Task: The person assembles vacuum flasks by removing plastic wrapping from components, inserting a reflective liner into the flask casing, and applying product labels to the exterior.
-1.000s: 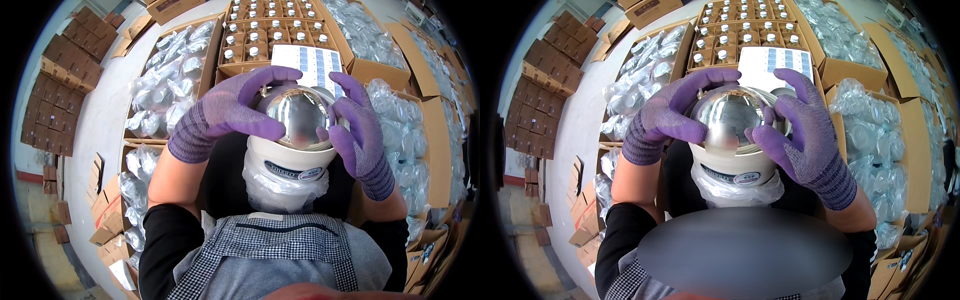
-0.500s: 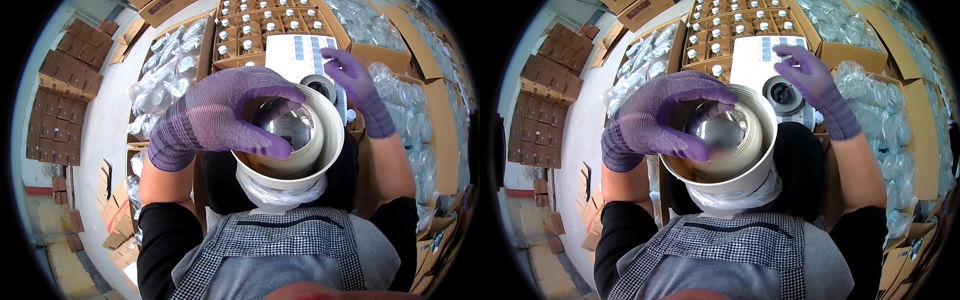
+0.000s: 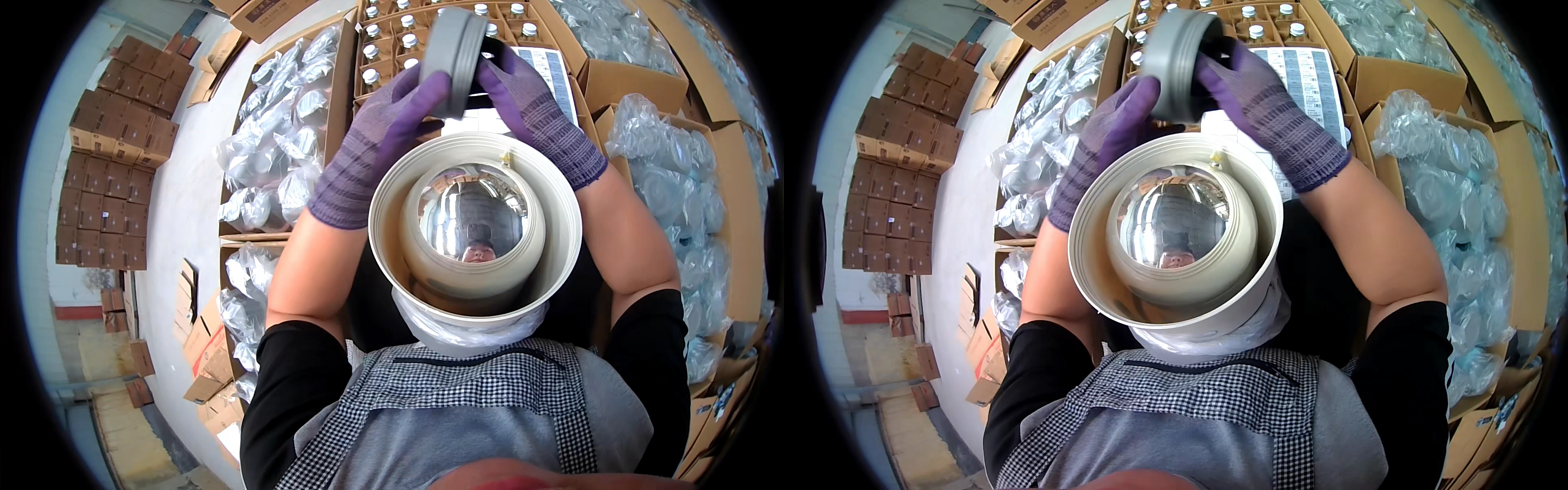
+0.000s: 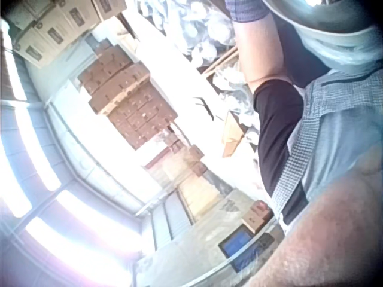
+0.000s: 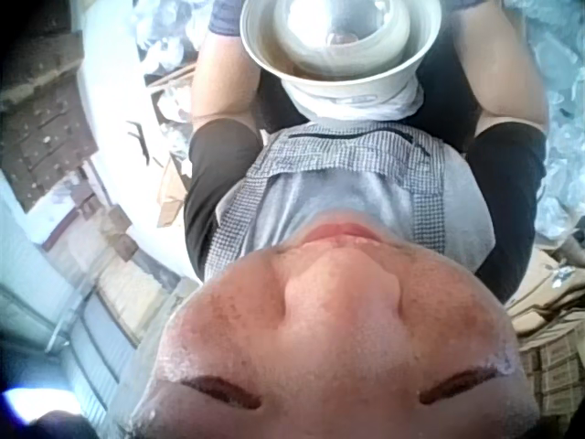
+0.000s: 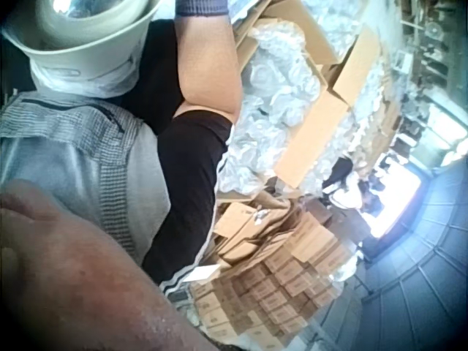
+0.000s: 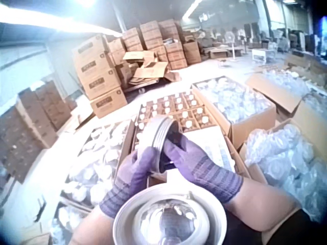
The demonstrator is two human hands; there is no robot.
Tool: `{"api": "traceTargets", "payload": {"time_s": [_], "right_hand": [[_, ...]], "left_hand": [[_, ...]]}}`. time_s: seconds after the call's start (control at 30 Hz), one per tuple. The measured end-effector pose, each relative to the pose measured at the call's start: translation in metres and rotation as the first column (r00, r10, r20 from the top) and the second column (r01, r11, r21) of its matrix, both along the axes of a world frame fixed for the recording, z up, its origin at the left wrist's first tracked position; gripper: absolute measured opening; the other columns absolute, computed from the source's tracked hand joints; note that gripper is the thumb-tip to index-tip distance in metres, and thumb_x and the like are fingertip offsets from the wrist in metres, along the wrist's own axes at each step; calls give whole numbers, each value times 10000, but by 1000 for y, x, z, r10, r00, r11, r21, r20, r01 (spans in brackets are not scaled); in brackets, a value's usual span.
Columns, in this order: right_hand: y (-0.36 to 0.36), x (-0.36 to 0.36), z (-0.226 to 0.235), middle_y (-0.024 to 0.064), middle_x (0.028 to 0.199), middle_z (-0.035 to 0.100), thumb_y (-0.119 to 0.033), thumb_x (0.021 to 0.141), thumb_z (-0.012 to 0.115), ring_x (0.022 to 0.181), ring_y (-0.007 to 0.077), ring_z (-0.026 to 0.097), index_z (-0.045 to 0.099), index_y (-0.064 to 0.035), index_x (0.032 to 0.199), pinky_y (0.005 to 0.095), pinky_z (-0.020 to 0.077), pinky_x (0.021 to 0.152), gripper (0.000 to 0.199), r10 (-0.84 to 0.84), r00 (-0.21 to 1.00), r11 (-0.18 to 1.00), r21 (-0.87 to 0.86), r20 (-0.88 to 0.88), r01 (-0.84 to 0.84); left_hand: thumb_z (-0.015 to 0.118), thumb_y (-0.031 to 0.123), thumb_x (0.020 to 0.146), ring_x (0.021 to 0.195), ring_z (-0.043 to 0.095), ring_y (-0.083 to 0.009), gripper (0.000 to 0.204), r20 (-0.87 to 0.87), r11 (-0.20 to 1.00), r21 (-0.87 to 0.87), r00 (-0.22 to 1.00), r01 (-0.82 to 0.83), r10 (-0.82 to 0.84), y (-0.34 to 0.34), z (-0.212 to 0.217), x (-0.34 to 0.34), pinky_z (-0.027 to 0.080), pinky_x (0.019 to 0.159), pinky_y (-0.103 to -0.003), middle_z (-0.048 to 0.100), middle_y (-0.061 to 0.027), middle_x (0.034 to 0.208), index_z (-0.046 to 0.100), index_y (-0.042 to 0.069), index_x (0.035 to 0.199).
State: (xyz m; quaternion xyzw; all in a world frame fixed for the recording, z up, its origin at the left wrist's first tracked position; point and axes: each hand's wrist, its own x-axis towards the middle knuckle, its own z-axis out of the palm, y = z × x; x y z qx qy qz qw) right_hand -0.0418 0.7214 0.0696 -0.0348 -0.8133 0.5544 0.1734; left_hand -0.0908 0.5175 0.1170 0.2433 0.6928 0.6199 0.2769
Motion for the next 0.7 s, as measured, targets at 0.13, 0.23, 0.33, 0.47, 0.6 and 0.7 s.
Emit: {"api": "traceTargets", "payload": {"time_s": [0.13, 0.23, 0.33, 0.47, 0.6, 0.7], "right_hand": [[-7, 34, 37, 162, 1136, 684, -468, 1008, 572, 911, 181, 718, 593, -36, 1326, 297, 599, 784, 536, -1, 936, 994, -103, -351, -38], [28, 67, 42, 196, 1288, 606, -477, 1023, 479, 1214, 254, 576, 495, 45, 1394, 364, 405, 1096, 641, -61, 916, 922, -375, -397, -101], [7, 76, 73, 176, 1278, 615, -538, 1036, 412, 1193, 265, 579, 526, 55, 1372, 374, 412, 1078, 691, 63, 923, 821, -506, -380, -264], [-35, 106, 100, 183, 1227, 646, -481, 1074, 325, 1165, 271, 607, 595, 40, 1305, 373, 421, 1075, 631, 166, 915, 928, -255, -368, -271], [-25, 125, 117, 190, 1217, 659, -456, 1087, 290, 1166, 284, 623, 627, 24, 1266, 382, 427, 1081, 614, 300, 922, 954, 86, -245, -288], [-23, 123, 118, 190, 1207, 670, -428, 1092, 288, 1194, 298, 619, 642, 14, 1239, 397, 435, 1081, 585, 311, 923, 936, 240, -228, -257]], "left_hand": [[535, 509, 1005, 1206, 625, -261, 627, -92, 816, 578, 992, -16, 85, -12, 25, -8, 493, 1061, -423, 646, -146, 1285, 542, -2, 1367], [579, 486, 988, 1203, 630, -285, 635, 41, 621, 771, 962, 141, -270, -53, 52, 2, 491, 1061, -469, 640, -162, 1304, 533, -15, 1374], [705, 464, 898, 1141, 651, -265, 701, -342, 823, 496, 933, 277, -108, -83, 48, 1, 522, 986, -430, 664, -167, 1247, 548, -50, 1348], [872, 443, 716, 1084, 673, -271, 822, -470, 941, 172, 864, 291, -181, -77, 62, 22, 526, 952, -406, 698, -179, 1174, 606, -83, 1288], [921, 438, 546, 1145, 664, -354, 854, -744, 853, -82, 538, 515, -396, -55, 86, 20, 473, 1050, -483, 700, -232, 1174, 687, -73, 1189], [923, 472, 465, 1177, 652, -386, 877, -784, 836, -141, 456, 531, -422, -52, 86, 24, 432, 1103, -524, 698, -248, 1179, 723, -58, 1136]]}}
